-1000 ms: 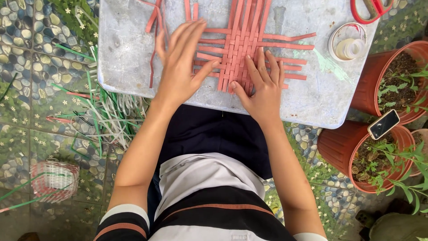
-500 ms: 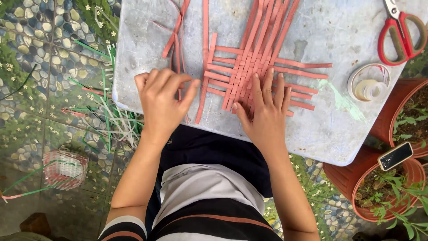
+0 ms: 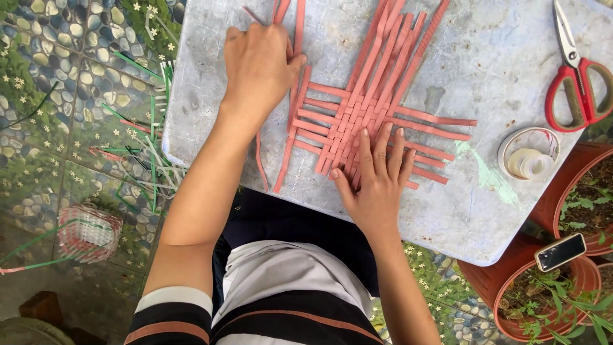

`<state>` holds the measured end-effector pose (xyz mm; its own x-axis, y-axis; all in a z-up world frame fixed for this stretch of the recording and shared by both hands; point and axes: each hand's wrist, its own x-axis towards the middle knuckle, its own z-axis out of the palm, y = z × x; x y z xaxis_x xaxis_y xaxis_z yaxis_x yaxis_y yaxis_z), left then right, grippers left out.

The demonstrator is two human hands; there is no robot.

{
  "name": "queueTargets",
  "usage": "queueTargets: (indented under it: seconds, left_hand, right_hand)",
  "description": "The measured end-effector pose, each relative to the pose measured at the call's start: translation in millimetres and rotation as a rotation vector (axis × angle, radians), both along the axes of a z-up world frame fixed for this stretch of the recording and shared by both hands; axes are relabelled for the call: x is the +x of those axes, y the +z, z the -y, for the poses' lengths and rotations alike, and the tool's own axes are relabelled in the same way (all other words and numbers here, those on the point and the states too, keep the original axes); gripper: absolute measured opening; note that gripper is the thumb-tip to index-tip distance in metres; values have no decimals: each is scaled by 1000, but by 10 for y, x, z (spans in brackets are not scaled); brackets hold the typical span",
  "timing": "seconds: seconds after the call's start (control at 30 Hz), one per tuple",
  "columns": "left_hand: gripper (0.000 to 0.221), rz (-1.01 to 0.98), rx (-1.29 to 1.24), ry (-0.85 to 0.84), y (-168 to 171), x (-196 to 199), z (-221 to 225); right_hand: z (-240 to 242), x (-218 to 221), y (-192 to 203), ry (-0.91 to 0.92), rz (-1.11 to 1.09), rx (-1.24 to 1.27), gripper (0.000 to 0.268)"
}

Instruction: Weaving pink plastic strips together on a table to create a woven mat.

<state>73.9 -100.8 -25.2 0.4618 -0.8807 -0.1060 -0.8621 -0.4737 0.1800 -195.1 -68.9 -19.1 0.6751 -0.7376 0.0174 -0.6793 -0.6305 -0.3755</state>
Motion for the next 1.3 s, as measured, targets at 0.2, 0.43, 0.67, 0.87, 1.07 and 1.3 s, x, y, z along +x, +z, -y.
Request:
queueTargets:
  seconds: [0.2, 0.43, 0.67, 0.87, 1.07, 1.3]
  left_hand:
    - [24, 48, 82, -11, 67, -85, -1]
    - [29, -7, 73, 30, 28, 0, 65]
    - [19, 168, 78, -85, 21, -1, 151]
    - [7, -66, -341, -228, 1013, -280, -51]
    - [13, -680, -542, -548, 1097, -1102, -568]
    - [4, -890, -523, -672, 597, -1705, -911]
  right_hand:
    - [0, 10, 2, -22, 25, -34, 64]
    - [14, -10, -3, -9, 35, -39, 63]
    - [-1, -28, -5, -13, 83, -30, 61]
    - [-19, -64, -39, -22, 159, -9, 59]
    - [-212, -127, 181, -177, 876, 112, 54]
    - [-227, -459, 137, -479, 1313, 243, 36]
